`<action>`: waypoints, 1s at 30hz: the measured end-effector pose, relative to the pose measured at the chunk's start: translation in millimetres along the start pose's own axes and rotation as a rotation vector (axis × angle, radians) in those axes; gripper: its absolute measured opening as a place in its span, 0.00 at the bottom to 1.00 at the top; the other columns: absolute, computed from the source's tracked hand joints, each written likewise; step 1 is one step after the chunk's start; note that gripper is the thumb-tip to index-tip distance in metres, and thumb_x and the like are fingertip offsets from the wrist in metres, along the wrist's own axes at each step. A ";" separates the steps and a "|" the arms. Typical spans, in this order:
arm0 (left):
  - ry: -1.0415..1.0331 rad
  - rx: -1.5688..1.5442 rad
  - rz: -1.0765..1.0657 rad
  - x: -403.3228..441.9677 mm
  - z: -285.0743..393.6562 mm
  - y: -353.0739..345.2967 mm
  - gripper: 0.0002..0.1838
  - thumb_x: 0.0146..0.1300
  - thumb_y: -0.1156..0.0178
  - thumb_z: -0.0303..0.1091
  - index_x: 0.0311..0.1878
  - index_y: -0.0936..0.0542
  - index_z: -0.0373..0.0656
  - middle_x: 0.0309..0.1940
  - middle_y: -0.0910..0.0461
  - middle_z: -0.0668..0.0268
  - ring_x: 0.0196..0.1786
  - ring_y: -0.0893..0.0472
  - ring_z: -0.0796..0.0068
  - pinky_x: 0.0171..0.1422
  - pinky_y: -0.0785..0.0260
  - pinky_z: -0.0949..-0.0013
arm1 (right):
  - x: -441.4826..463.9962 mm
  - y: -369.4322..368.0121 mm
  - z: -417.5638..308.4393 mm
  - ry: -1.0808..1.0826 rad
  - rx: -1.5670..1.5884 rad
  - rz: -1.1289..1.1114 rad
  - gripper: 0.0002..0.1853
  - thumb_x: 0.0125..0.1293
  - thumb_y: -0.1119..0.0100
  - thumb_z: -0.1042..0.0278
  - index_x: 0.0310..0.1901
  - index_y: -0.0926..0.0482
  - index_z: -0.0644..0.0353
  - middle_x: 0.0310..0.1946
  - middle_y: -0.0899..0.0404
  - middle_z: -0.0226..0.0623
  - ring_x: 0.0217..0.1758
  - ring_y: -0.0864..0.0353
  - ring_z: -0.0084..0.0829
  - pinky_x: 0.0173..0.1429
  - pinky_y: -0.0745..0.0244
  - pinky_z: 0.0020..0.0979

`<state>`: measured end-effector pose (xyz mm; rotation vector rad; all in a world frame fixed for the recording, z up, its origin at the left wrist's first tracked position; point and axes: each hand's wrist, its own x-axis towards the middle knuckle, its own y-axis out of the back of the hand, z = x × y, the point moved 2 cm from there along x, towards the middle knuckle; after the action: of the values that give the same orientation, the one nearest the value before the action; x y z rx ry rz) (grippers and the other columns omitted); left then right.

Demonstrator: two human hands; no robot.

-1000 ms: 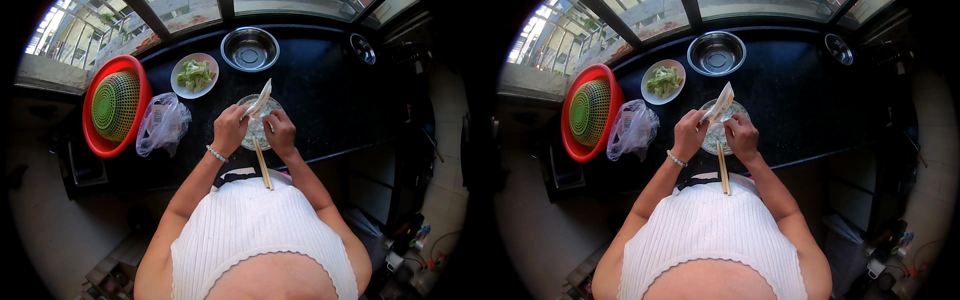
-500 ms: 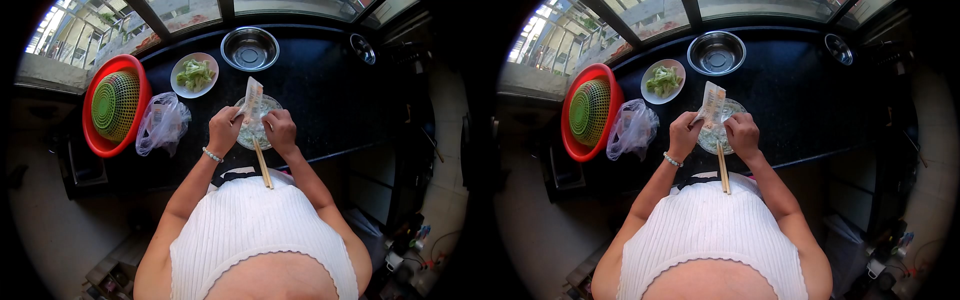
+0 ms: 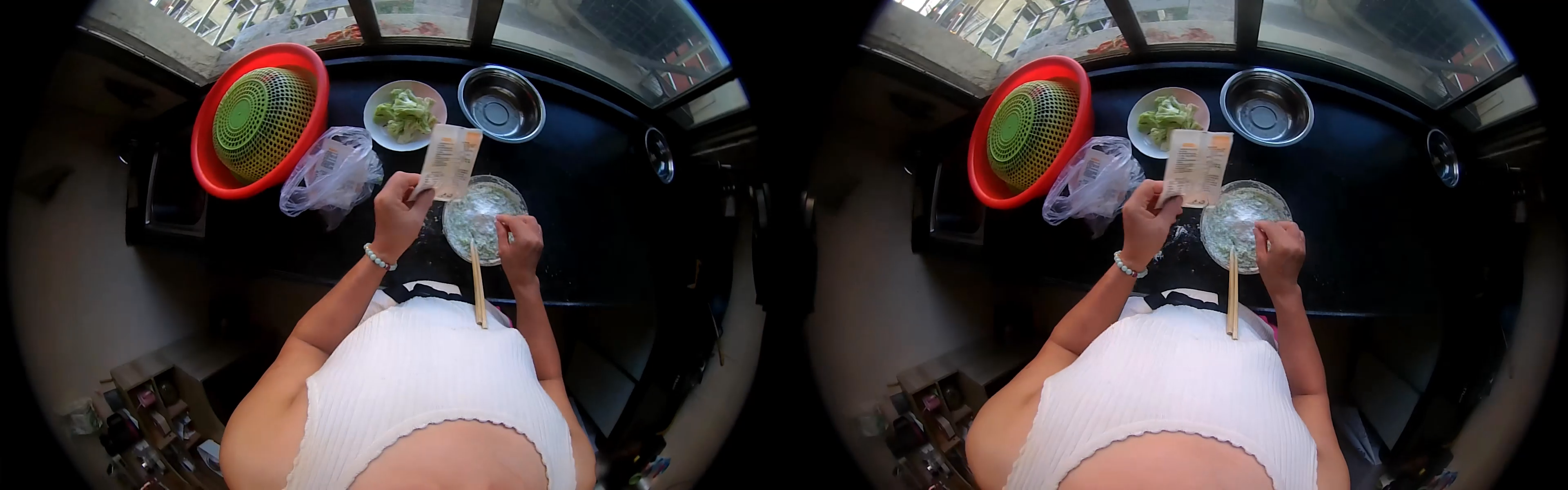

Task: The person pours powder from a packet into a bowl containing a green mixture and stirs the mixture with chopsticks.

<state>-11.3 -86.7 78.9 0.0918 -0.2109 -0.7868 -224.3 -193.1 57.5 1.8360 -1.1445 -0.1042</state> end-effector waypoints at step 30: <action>0.095 1.299 -0.452 51.2 -1.2 173.0 0.10 0.58 0.45 0.31 0.36 0.15 0.44 0.32 0.16 0.54 0.38 0.16 0.51 0.45 0.24 0.52 | -0.1 5.9 0.5 0.005 0.081 0.031 0.07 0.53 0.35 0.81 0.34 0.17 0.61 0.35 0.18 0.40 0.41 0.21 0.40 0.47 0.26 0.37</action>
<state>143.9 -1.4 113.3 1.4384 -0.5988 -0.9780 -228.5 -194.1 61.6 1.8874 -1.1885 -0.0363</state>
